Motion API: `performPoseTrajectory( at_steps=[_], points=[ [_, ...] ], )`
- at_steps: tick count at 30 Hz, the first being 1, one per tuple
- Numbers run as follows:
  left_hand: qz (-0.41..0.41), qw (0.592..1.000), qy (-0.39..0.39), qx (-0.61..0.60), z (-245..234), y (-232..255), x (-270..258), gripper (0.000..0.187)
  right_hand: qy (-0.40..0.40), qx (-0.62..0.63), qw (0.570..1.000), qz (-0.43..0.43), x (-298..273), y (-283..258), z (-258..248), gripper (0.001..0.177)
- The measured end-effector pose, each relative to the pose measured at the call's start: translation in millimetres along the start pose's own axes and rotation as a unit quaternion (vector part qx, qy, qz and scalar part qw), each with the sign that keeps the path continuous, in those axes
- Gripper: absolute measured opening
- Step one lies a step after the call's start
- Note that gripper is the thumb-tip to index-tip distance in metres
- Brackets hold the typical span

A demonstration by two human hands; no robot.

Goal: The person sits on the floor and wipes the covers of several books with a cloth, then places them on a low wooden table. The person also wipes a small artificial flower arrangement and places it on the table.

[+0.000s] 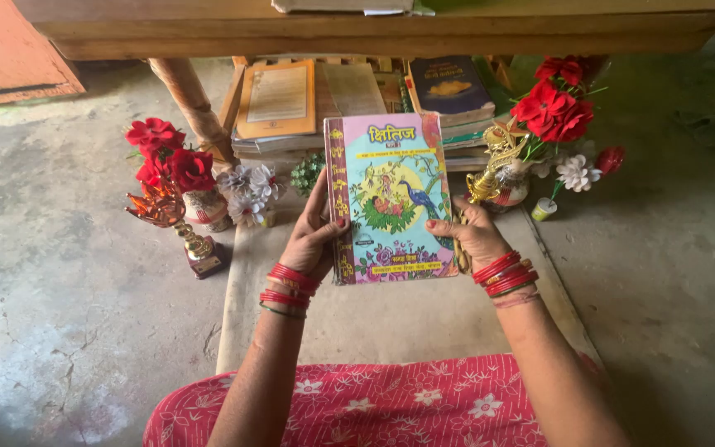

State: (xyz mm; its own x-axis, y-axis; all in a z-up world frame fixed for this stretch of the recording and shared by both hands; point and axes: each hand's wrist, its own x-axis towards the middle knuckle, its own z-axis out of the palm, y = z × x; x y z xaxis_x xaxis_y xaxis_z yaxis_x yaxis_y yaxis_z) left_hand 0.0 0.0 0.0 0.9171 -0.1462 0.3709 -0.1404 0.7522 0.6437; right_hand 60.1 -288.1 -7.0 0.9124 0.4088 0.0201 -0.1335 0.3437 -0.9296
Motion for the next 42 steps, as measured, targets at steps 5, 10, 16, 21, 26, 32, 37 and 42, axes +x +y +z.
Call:
performPoseTrajectory(
  at_steps=[5,10,16,21,26,32,37,42],
  points=[
    [0.007,1.000,0.006,0.012,25,24,18,0.096,-0.015,-0.010,1.000,-0.024,7,-37,10,0.049],
    [0.034,0.999,-0.029,0.013,41,48,43,0.095,-0.021,-0.033,0.997,-0.063,16,-83,30,0.052],
    [0.069,0.993,-0.073,0.060,54,86,93,0.092,-0.057,-0.035,0.992,-0.104,45,-140,43,0.047],
    [0.066,0.995,-0.026,0.075,59,120,152,0.088,-0.063,-0.079,0.987,-0.123,98,-189,51,0.046],
    [0.057,0.995,0.004,0.080,58,154,216,0.071,-0.034,-0.082,0.991,-0.102,145,-231,72,0.039],
    [0.044,0.976,0.151,0.148,57,176,253,0.031,0.107,-0.287,0.949,-0.078,161,-256,105,0.042],
    [0.077,0.967,0.209,0.123,66,178,253,0.025,0.185,-0.339,0.920,-0.062,163,-265,121,0.050],
    [0.139,0.965,0.140,0.170,65,166,242,0.071,0.225,-0.346,0.909,-0.060,186,-262,116,0.053]
  ],
)
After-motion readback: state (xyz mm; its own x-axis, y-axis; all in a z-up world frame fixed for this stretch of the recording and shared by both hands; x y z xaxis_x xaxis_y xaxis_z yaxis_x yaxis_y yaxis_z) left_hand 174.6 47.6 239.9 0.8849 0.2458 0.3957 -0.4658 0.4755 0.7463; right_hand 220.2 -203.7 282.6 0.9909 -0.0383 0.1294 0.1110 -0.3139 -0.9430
